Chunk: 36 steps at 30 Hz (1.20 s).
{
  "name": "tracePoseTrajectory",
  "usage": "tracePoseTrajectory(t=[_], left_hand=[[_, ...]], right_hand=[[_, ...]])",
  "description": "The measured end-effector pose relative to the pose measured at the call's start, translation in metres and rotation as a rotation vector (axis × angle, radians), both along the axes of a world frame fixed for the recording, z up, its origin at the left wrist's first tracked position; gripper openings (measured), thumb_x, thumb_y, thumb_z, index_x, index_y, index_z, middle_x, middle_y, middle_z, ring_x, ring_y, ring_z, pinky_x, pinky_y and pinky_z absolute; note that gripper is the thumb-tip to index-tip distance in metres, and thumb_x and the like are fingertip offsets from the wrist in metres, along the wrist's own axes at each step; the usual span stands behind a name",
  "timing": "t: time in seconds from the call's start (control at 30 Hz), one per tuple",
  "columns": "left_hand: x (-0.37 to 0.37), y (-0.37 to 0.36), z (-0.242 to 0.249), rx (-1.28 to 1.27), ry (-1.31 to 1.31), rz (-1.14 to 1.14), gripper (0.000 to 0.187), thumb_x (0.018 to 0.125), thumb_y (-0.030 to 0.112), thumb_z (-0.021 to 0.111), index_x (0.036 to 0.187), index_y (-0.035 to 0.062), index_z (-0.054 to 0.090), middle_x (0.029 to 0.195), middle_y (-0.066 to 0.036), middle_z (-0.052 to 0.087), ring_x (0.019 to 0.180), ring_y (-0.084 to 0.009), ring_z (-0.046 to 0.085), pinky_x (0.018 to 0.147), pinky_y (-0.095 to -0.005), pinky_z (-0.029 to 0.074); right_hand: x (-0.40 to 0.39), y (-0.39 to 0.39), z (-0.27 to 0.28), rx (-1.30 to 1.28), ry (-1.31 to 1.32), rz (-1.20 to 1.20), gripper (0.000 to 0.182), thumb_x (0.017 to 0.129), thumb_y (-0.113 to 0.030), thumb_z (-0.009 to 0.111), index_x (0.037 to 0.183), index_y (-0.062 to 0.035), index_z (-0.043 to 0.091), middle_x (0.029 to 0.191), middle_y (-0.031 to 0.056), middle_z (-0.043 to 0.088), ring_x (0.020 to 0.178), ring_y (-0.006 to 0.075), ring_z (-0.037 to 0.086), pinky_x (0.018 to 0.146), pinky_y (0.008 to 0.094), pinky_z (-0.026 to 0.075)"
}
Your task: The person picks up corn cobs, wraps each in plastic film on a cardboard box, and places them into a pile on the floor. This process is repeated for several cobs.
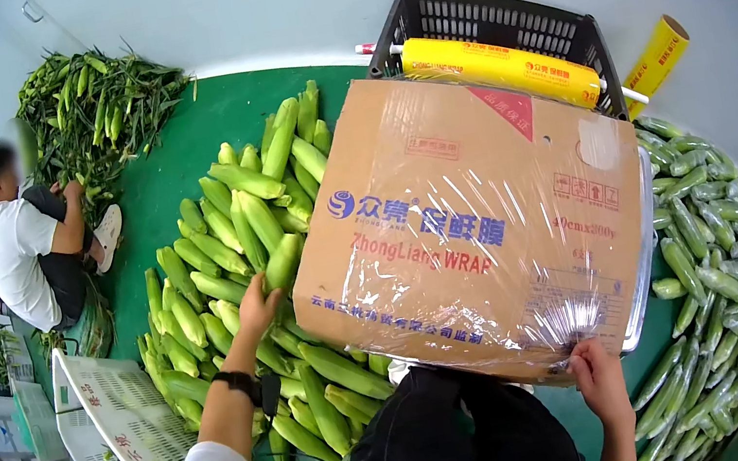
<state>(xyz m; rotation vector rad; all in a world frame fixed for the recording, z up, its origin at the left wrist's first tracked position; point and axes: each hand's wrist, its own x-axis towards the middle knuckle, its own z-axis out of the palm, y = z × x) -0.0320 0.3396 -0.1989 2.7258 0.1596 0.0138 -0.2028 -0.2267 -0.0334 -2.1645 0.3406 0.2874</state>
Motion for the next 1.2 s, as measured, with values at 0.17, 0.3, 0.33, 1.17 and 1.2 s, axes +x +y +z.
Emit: tracePoseTrajectory(t=[0.17,0.3,0.33,1.17,1.2], left_hand=[[-0.034,-0.002,0.062,-1.149,0.089,0.511,0.047,0.096,0.034,0.051,0.132,0.0041,0.044,0.116,-0.008,0.059,0.099,-0.0195,0.059,0.084,-0.0339,0.048],[-0.02,-0.042,0.136,-1.484,0.175,0.363,0.062,0.096,0.054,0.032,0.128,0.0034,0.048,0.107,-0.012,0.063,0.09,-0.0239,0.063,0.081,-0.036,0.053],[-0.011,-0.064,0.158,-1.426,0.227,0.325,0.063,0.097,0.054,0.026,0.123,0.0021,0.052,0.101,-0.011,0.064,0.085,-0.0223,0.063,0.077,-0.0349,0.053],[-0.026,-0.225,0.161,0.024,-0.402,-0.926,0.017,0.075,0.01,0.069,0.091,0.0093,0.063,0.092,-0.006,0.064,0.086,-0.0213,0.063,0.071,-0.0342,0.052],[-0.015,-0.218,0.16,-0.031,-0.325,-0.854,0.017,0.075,0.006,0.068,0.091,0.0085,0.064,0.09,-0.009,0.064,0.082,-0.0254,0.063,0.069,-0.0372,0.053]], right_hand=[[0.002,0.001,-0.005,0.018,-0.044,0.019,0.005,0.09,-0.006,0.054,0.088,-0.0016,0.053,0.064,0.0037,0.057,0.053,0.0102,0.053,0.05,0.0249,0.042],[0.0,0.002,-0.005,-0.136,-0.147,0.063,0.006,0.09,-0.007,0.054,0.088,-0.0026,0.057,0.065,0.0081,0.06,0.056,0.0174,0.057,0.054,0.0305,0.046],[-0.003,-0.001,-0.012,-0.122,-0.059,0.024,0.007,0.09,-0.009,0.054,0.089,-0.0024,0.057,0.068,0.0108,0.061,0.06,0.0227,0.06,0.058,0.0336,0.047],[0.137,0.033,0.004,-0.668,-0.719,0.155,0.031,0.081,-0.036,0.063,0.093,-0.0081,0.062,0.093,0.007,0.06,0.089,0.0266,0.056,0.073,0.0389,0.048],[0.137,0.032,0.005,-0.658,-0.711,0.168,0.029,0.081,-0.035,0.064,0.092,-0.0084,0.062,0.093,0.0069,0.059,0.088,0.0262,0.056,0.072,0.0385,0.048]])
